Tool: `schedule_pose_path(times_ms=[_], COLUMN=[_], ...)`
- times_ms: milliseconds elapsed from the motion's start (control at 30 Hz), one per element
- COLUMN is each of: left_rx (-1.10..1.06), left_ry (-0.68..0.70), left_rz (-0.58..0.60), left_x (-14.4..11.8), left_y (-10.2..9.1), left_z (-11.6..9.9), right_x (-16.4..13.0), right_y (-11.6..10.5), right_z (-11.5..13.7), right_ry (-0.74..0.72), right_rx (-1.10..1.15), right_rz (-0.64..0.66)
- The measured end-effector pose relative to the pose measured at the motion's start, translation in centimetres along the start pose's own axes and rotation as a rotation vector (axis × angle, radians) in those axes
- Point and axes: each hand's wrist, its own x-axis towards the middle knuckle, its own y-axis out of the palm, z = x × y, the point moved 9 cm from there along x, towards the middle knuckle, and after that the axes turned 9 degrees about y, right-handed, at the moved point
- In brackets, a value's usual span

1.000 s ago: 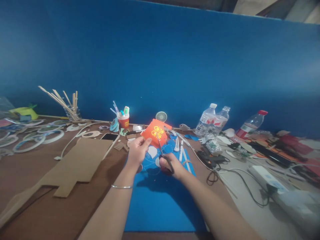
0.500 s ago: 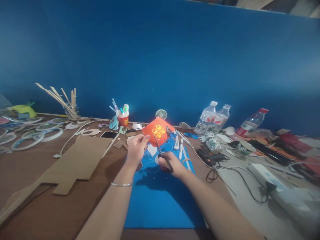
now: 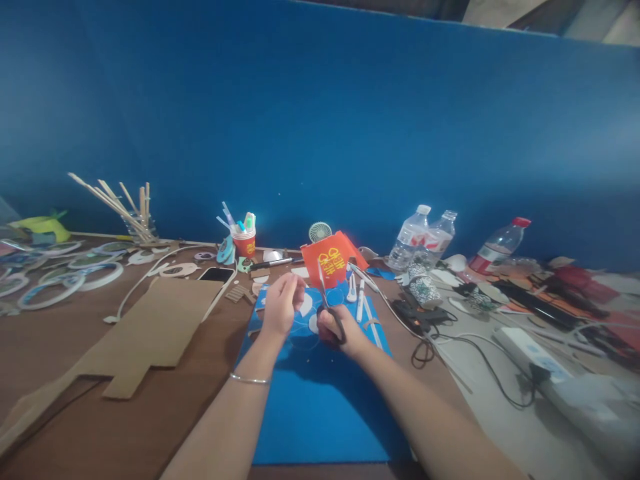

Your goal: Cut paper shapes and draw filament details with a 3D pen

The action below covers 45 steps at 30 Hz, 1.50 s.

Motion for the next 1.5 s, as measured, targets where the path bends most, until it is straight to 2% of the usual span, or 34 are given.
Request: schedule_pose_path(times_ms=[167, 600, 1267, 1500], left_rx=[0.08, 0.265, 0.288, 0.278], left_ry=[0.01, 0.096, 0.121, 0.103], left_rz=[0.123, 0.228, 0.275, 0.254], left_x=[-0.5, -0.6, -0.2, 0.0], left_y=[1.4, 1.9, 1.5, 1.0], left_z=[-0.6, -1.1, -1.8, -1.5], right_x=[0.1, 0.3, 0.2, 0.3], right_y=[0.0, -0.1, -0.3, -0.6], right_z=[-0.4, -0.3, -0.9, -1.1], right_ry=[0.011, 0.003, 0.081, 0.127], right_rx=[0.048, 0.004, -0.037, -0.081], right_rz=[-0.003, -0.003, 0.024, 0.02])
